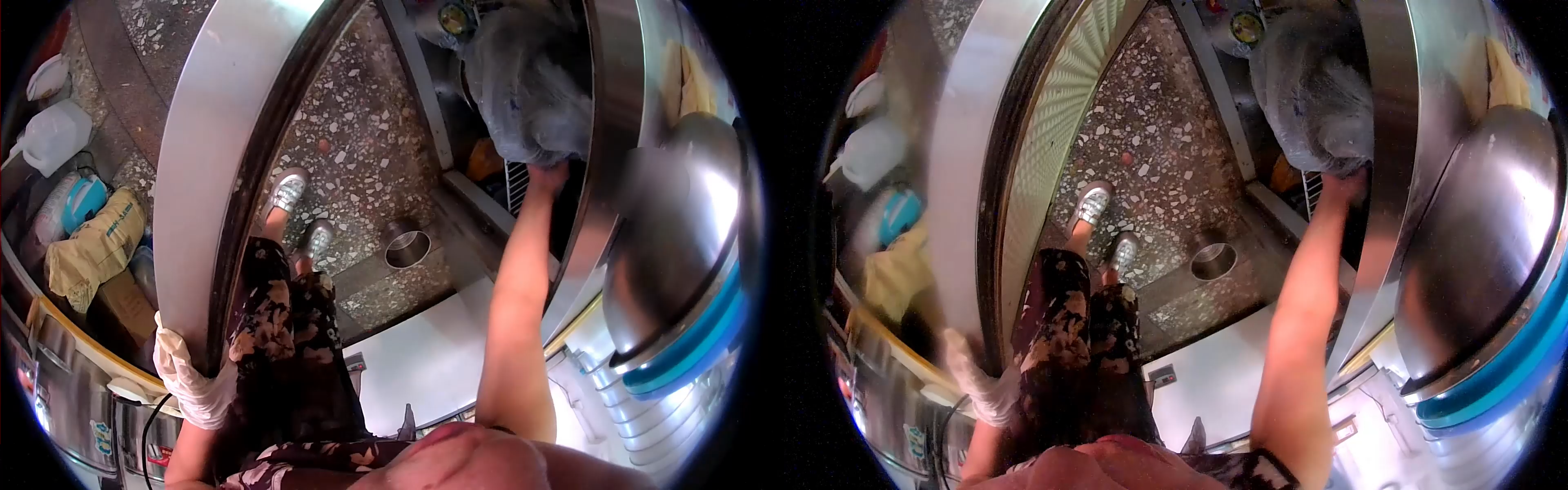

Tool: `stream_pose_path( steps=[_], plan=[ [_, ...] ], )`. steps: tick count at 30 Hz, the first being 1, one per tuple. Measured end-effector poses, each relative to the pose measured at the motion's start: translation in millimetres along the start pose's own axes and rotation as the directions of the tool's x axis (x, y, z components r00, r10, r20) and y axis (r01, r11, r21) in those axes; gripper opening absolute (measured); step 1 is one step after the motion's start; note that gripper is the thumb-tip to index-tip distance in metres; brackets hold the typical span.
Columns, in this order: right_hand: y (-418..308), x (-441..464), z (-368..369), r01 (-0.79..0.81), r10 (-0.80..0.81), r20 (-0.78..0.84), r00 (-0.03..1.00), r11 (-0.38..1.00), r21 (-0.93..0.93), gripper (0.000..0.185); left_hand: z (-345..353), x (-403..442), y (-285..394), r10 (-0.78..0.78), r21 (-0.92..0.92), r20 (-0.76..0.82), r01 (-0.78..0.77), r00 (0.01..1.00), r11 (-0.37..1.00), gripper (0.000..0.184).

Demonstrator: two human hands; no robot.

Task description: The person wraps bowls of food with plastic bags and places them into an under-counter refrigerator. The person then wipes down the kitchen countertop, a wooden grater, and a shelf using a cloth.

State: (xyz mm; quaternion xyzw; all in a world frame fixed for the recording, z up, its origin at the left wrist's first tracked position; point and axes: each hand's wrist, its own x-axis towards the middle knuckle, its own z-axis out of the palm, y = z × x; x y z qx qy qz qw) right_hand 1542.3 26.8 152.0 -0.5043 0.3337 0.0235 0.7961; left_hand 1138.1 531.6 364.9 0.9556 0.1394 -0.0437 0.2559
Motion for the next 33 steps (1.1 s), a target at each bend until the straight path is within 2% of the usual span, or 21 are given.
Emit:
stream_pose_path(
  steps=[1, 3, 5, 6, 8, 10, 11, 13, 14, 15, 16, 17, 18, 19, 21, 22, 23, 24, 25, 29, 33],
  plan=[
    [2, -1, 8, -0.001, 0.001, 0.000, 1.000, 1.000, 0.009, 0.049, 0, -1, 2, -0.037, 0.013, 0.020, 0.037, 0.999, 0.999, 0.104],
    [2, -5, 34, 0.068, -0.083, -0.193, 0.978, 0.994, -0.083, 0.050, 1, -3, 4, -0.067, 0.031, 0.034, 0.066, 0.997, 0.997, 0.101],
    [6, 1, 23, 0.036, -0.031, -0.188, 0.982, 0.999, 0.021, 0.047, 5, -4, 3, -0.085, -0.038, 0.014, 0.086, 0.996, 0.996, 0.096],
    [9, -3, 17, 0.070, -0.072, -0.165, 0.984, 0.997, -0.021, 0.052, 9, 1, 7, -0.064, 0.039, -0.039, 0.066, 0.997, 0.997, 0.094],
    [13, -17, 1, 0.112, -0.117, -0.134, 0.984, 0.993, -0.048, 0.057, 6, 4, 7, 0.031, 0.019, -0.067, -0.030, 0.997, 0.999, 0.091],
    [20, -51, -23, -0.081, -0.027, -0.466, 0.884, 0.975, -0.209, 0.060, 12, 7, 15, 0.048, 0.003, -0.137, -0.049, 0.989, 0.999, 0.087],
    [28, -74, -35, -0.106, -0.015, -0.410, 0.912, 0.957, -0.270, 0.052, 10, 8, 29, -0.063, -0.034, -0.101, 0.060, 0.993, 0.998, 0.083],
    [49, -136, -69, -0.209, 0.109, -0.265, 0.958, 0.899, -0.384, 0.033, 11, 8, 47, -0.138, -0.054, -0.100, 0.133, 0.985, 0.990, 0.080],
    [61, -175, -77, -0.209, 0.122, -0.200, 0.972, 0.838, -0.504, 0.027, 15, 7, 54, -0.129, -0.082, -0.134, 0.119, 0.983, 0.990, 0.079],
    [68, -212, -92, -0.305, 0.256, -0.169, 0.952, 0.730, -0.611, 0.021, 20, 5, 62, -0.114, -0.110, -0.170, 0.096, 0.979, 0.989, 0.078],
    [70, -273, -81, -0.302, 0.236, -0.188, 0.953, 0.741, -0.600, 0.021, 20, 2, 74, -0.137, -0.126, -0.176, 0.116, 0.975, 0.985, 0.079],
    [69, -309, -95, -0.331, 0.287, -0.175, 0.942, 0.697, -0.637, 0.028, 28, -4, 85, -0.117, -0.071, -0.235, 0.104, 0.965, 0.992, 0.081],
    [56, -346, -100, -0.367, 0.338, -0.169, 0.926, 0.694, -0.620, 0.029, 31, -7, 107, -0.209, -0.033, -0.240, 0.207, 0.948, 0.978, 0.084],
    [43, -382, -104, -0.402, 0.392, -0.156, 0.907, 0.687, -0.605, 0.030, 33, -10, 123, -0.247, 0.019, -0.165, 0.253, 0.955, 0.967, 0.087],
    [17, -433, -122, -0.404, 0.419, -0.106, 0.902, 0.728, -0.554, 0.027, 42, -20, 159, -0.193, 0.019, -0.106, 0.196, 0.975, 0.980, 0.093],
    [3, -451, -126, -0.422, 0.420, -0.136, 0.897, 0.727, -0.541, 0.025, 44, -22, 177, -0.225, -0.132, -0.038, 0.218, 0.974, 0.967, 0.102],
    [-11, -465, -130, -0.444, 0.423, -0.169, 0.890, 0.724, -0.527, 0.023, 61, -25, 189, -0.235, -0.123, 0.001, 0.233, 0.972, 0.965, 0.106],
    [-22, -472, -135, -0.421, 0.397, -0.164, 0.903, 0.748, -0.513, 0.023, 64, -29, 202, -0.148, -0.240, -0.022, 0.138, 0.989, 0.961, 0.107],
    [-35, -484, -140, -0.409, 0.372, -0.177, 0.911, 0.764, -0.499, 0.022, 40, -25, 223, -0.082, -0.359, 0.038, 0.090, 0.996, 0.929, 0.103],
    [-84, -494, -119, -0.147, 0.159, -0.007, 0.987, 0.898, -0.414, 0.019, -17, -14, 260, 0.042, -0.263, -0.080, -0.061, 0.996, 0.963, 0.087],
    [-121, -469, -65, -0.017, 0.044, 0.090, 0.995, 0.961, -0.278, 0.020, -38, 2, 228, 0.024, -0.325, -0.119, -0.062, 0.993, 0.944, 0.079]
  ],
)
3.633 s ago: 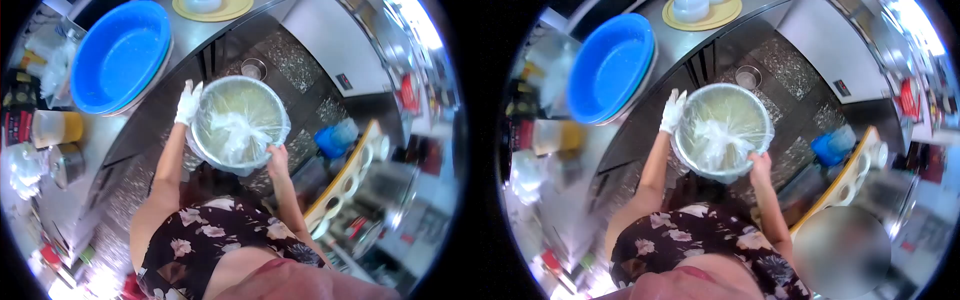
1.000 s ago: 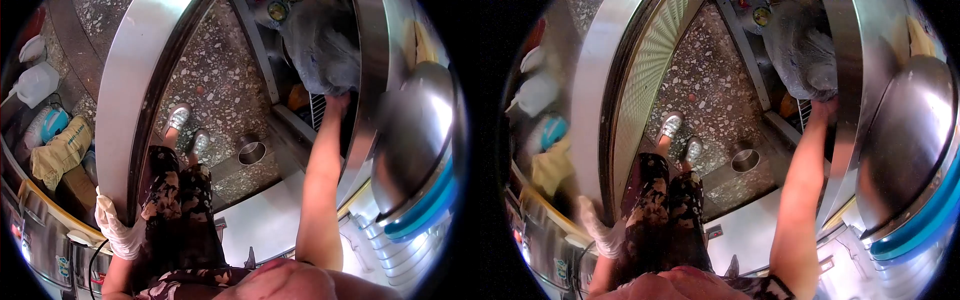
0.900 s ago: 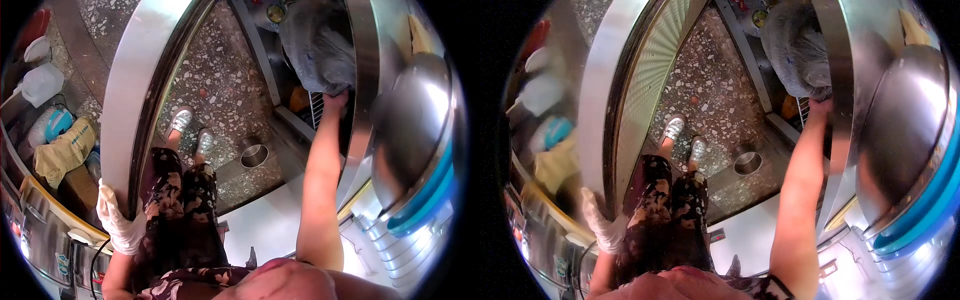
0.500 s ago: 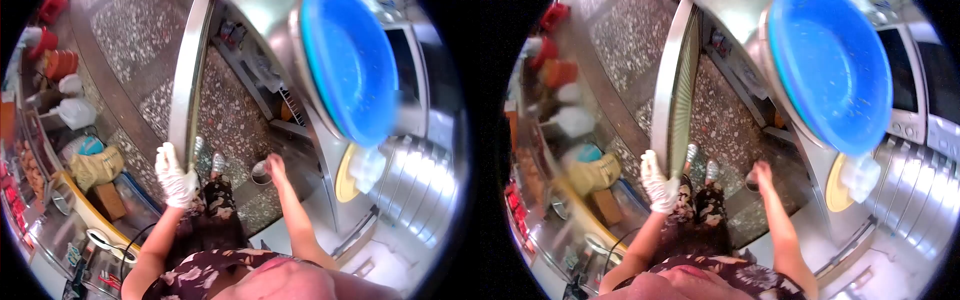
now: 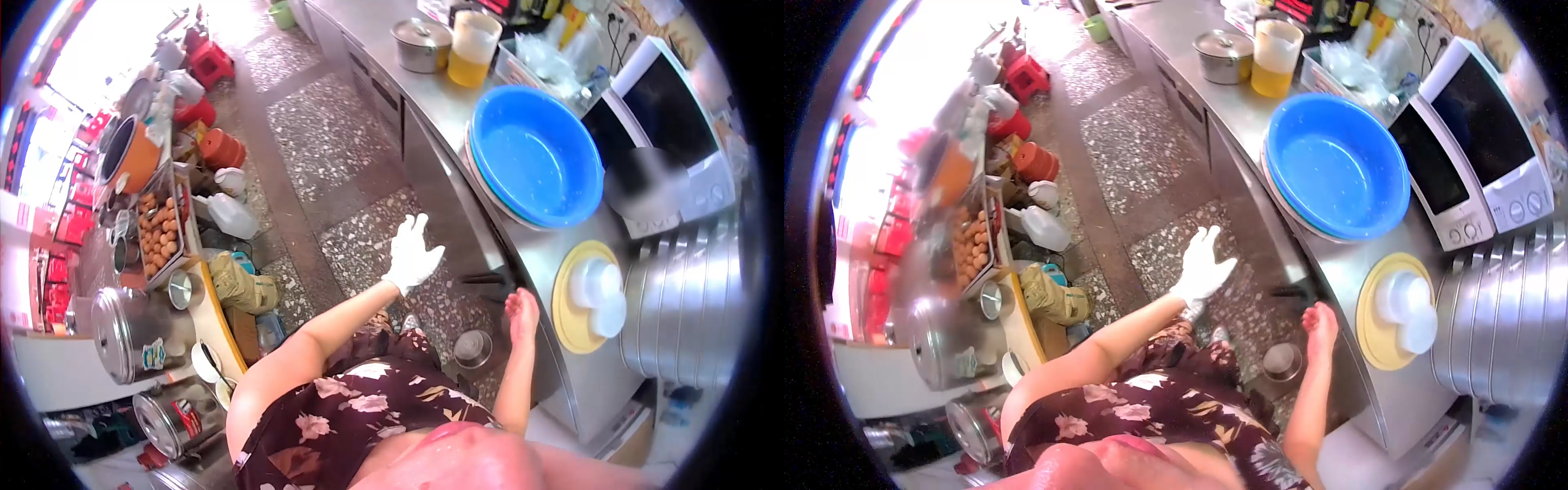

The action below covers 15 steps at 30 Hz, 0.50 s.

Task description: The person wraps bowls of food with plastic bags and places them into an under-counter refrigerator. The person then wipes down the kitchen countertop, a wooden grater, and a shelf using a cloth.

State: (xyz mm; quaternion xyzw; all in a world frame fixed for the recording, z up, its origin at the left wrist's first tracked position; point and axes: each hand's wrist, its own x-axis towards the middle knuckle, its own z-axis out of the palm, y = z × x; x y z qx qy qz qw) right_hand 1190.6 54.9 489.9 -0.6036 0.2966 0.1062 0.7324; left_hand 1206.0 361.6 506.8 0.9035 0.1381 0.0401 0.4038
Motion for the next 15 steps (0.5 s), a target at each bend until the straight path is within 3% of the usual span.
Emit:
stream_pose_path(
  steps=[4, 8, 12, 15],
  plan=[
    [-22, 52, 36, -0.083, 0.063, 0.074, 0.995, 0.942, 0.325, 0.027, -53, 8, -43, 0.023, 0.079, -0.215, -0.006, 0.976, 0.997, 0.075],
    [-19, 98, 79, -0.188, 0.150, 0.115, 0.982, 0.830, 0.525, 0.020, -123, 11, -102, -0.126, 0.025, -0.397, 0.148, 0.909, 0.989, 0.070],
    [-16, 96, 178, -0.447, 0.313, 0.389, 0.866, 0.833, 0.326, 0.015, -185, 36, -176, -0.304, -0.045, -0.622, 0.354, 0.722, 0.934, 0.065],
    [-21, 107, 276, -0.500, 0.341, 0.488, 0.803, 0.832, 0.240, 0.015, -242, 73, -220, -0.389, -0.229, -0.694, 0.326, 0.606, 0.917, 0.059]
  ],
)
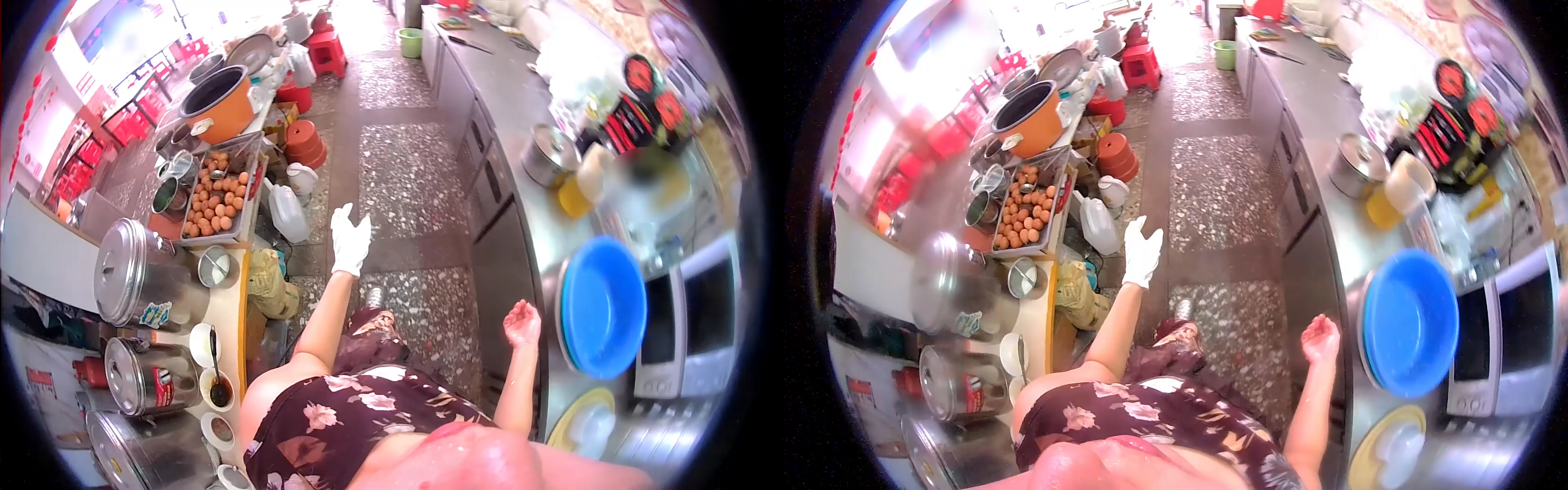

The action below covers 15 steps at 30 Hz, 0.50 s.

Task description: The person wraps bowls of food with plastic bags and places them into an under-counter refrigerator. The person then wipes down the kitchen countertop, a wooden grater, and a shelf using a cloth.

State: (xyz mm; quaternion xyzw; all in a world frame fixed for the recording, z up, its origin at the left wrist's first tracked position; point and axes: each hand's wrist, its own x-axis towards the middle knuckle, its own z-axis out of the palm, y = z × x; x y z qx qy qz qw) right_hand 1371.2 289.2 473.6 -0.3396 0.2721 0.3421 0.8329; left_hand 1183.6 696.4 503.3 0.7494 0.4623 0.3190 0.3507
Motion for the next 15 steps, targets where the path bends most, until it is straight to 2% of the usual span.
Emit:
stream_pose_path(
  steps=[1, 3, 5, 7, 8, 11, 13, 15],
  plan=[
    [6, 20, 26, -0.012, 0.013, 0.038, 0.999, 1.000, -0.024, 0.015, -2, 26, -4, -0.015, 0.001, -0.021, 0.015, 1.000, 1.000, 0.059],
    [13, 62, 81, -0.020, 0.025, 0.074, 0.997, 0.998, -0.061, 0.014, -4, 78, -12, 0.042, -0.080, -0.098, -0.050, 0.994, 0.996, 0.054],
    [25, 104, 136, 0.013, -0.009, 0.062, 0.998, 0.997, -0.073, 0.014, -3, 130, -23, 0.034, 0.043, -0.135, -0.028, 0.990, 0.999, 0.049],
    [40, 133, 194, -0.026, 0.038, 0.092, 0.995, 0.991, -0.132, 0.014, -9, 179, -29, -0.103, -0.278, -0.095, 0.073, 0.990, 0.958, 0.044],
    [47, 147, 220, -0.055, 0.074, 0.123, 0.990, 0.987, -0.150, 0.014, -6, 204, -39, -0.120, -0.331, -0.096, 0.082, 0.988, 0.940, 0.041],
    [61, 201, 277, -0.134, 0.189, 0.253, 0.949, 0.966, -0.222, 0.015, -4, 264, -43, -0.153, -0.381, -0.142, 0.089, 0.978, 0.920, 0.036],
    [61, 239, 303, -0.148, 0.211, 0.244, 0.947, 0.956, -0.252, 0.014, -1, 295, -25, -0.195, -0.374, -0.123, 0.136, 0.973, 0.917, 0.035],
    [51, 290, 319, -0.176, 0.225, 0.192, 0.955, 0.955, -0.240, 0.014, 28, 339, -39, -0.127, -0.325, -0.091, 0.091, 0.988, 0.941, 0.034]
  ],
)
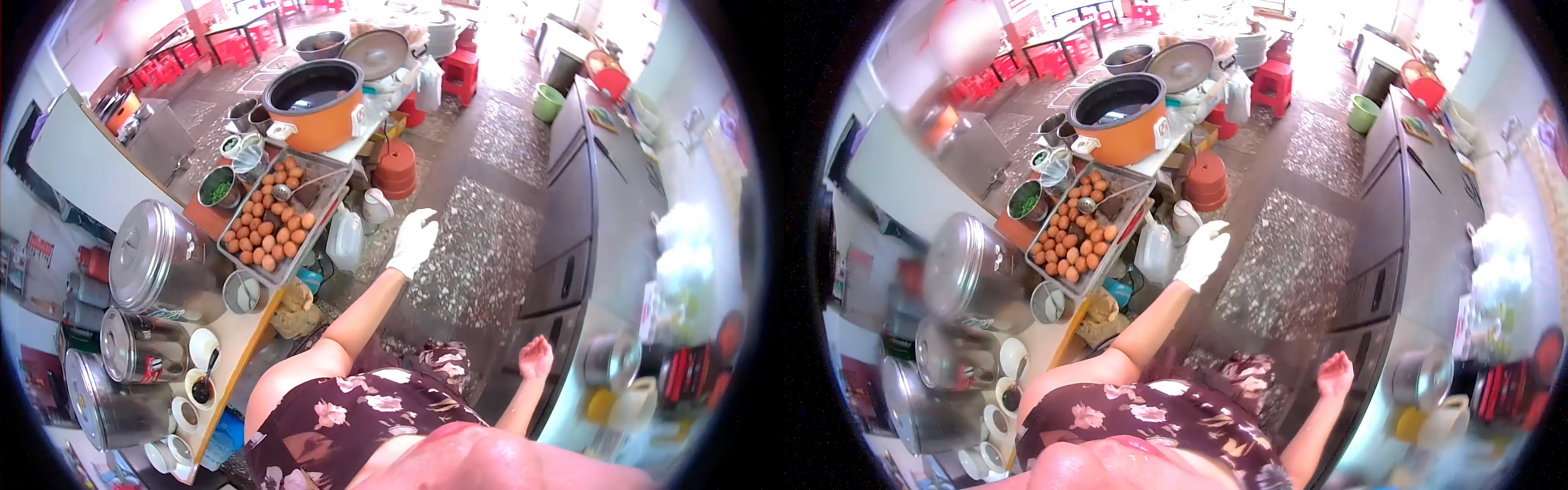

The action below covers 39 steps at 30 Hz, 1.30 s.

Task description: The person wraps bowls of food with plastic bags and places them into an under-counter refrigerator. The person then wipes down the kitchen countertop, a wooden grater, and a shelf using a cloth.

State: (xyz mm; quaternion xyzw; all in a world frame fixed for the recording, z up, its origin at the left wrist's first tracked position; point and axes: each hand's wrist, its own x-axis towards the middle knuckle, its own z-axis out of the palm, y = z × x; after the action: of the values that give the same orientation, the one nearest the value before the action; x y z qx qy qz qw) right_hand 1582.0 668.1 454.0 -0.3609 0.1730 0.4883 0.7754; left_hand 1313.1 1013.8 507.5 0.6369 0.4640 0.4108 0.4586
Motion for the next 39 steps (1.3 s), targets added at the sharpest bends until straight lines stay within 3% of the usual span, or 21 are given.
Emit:
stream_pose_path(
  steps=[5, 7, 10, 11, 12, 13, 14, 18, 21, 24, 26, 28, 30, 31, 32, 33, 34, 36, 37, 39],
  plan=[
    [-95, 138, 1, 0.076, -0.074, -0.051, 0.996, 0.996, 0.041, 0.015, 73, 106, 1, 0.085, -0.010, -0.021, -0.086, 0.996, 0.996, 0.029],
    [-139, 193, 24, 0.156, -0.154, -0.068, 0.986, 0.987, 0.035, 0.016, 106, 162, -5, 0.069, 0.035, -0.019, -0.068, 0.997, 0.997, 0.028],
    [-204, 293, 61, 0.159, -0.149, -0.103, 0.983, 0.983, 0.091, 0.016, 145, 238, 17, 0.010, 0.047, -0.046, -0.008, 0.999, 0.999, 0.028],
    [-221, 327, 79, 0.152, -0.144, -0.092, 0.985, 0.985, 0.078, 0.017, 156, 262, 27, -0.131, -0.049, -0.005, 0.130, 0.991, 0.990, 0.029],
    [-231, 354, 109, 0.140, -0.139, -0.059, 0.989, 0.990, 0.027, 0.017, 163, 284, 38, -0.122, -0.099, -0.016, 0.120, 0.992, 0.988, 0.028],
    [-241, 388, 131, 0.136, -0.135, 0.044, 0.990, 0.991, -0.006, 0.017, 170, 304, 48, -0.026, 0.005, -0.056, 0.026, 0.998, 1.000, 0.028],
    [-247, 412, 167, 0.069, -0.068, 0.090, 0.994, 0.998, -0.001, 0.017, 176, 321, 58, 0.069, 0.109, -0.085, -0.060, 0.994, 0.992, 0.027],
    [-248, 494, 309, -0.128, 0.155, 0.250, 0.956, 0.985, -0.119, 0.015, 201, 387, 60, 0.135, 0.329, -0.172, -0.072, 0.976, 0.941, 0.028],
    [-250, 557, 382, -0.179, 0.228, 0.169, 0.959, 0.948, -0.264, 0.008, 226, 441, 22, 0.003, 0.194, -0.220, 0.041, 0.976, 0.980, 0.028],
    [-270, 626, 424, -0.218, 0.267, 0.165, 0.949, 0.939, -0.266, 0.008, 261, 509, 4, -0.040, 0.118, -0.184, 0.063, 0.982, 0.991, 0.024],
    [-297, 669, 441, -0.168, 0.217, 0.154, 0.964, 0.945, -0.280, 0.008, 296, 566, 0, -0.037, -0.006, -0.187, 0.037, 0.982, 0.999, 0.024],
    [-329, 724, 450, -0.121, 0.144, 0.090, 0.985, 0.968, -0.222, 0.008, 332, 636, -20, -0.019, 0.018, -0.168, 0.022, 0.986, 1.000, 0.022],
    [-369, 769, 432, -0.040, 0.061, 0.163, 0.985, 0.990, -0.132, 0.009, 378, 703, -11, 0.027, 0.063, -0.091, -0.021, 0.995, 0.998, 0.020],
    [-390, 771, 437, 0.027, -0.011, 0.137, 0.991, 0.993, -0.117, 0.009, 405, 742, -21, 0.225, 0.125, -0.030, -0.220, 0.974, 0.968, 0.020],
    [-410, 770, 450, 0.093, -0.084, 0.098, 0.992, 0.991, -0.100, 0.009, 441, 766, 16, 0.003, -0.057, 0.036, -0.001, 0.999, 0.998, 0.020],
    [-428, 765, 459, 0.168, -0.166, 0.030, 0.986, 0.976, -0.140, 0.010, 475, 796, 19, -0.008, -0.101, 0.106, 0.019, 0.994, 0.995, 0.020],
    [-450, 764, 464, 0.231, -0.241, -0.026, 0.970, 0.954, -0.191, 0.010, 513, 816, 48, 0.088, -0.073, 0.179, -0.076, 0.980, 0.994, 0.020],
    [-486, 771, 455, 0.360, -0.407, -0.118, 0.906, 0.886, -0.290, 0.010, 590, 854, 71, 0.109, -0.224, 0.319, -0.037, 0.942, 0.974, 0.021],
    [-487, 718, 459, 0.439, -0.496, -0.127, 0.859, 0.841, -0.316, 0.008, 583, 838, 110, 0.140, -0.198, 0.381, -0.067, 0.914, 0.978, 0.021],
    [-531, 773, 442, 0.465, -0.568, -0.241, 0.787, 0.802, -0.374, 0.010, 680, 874, 120, 0.110, -0.015, 0.496, -0.118, 0.862, 0.993, 0.019]
  ],
)
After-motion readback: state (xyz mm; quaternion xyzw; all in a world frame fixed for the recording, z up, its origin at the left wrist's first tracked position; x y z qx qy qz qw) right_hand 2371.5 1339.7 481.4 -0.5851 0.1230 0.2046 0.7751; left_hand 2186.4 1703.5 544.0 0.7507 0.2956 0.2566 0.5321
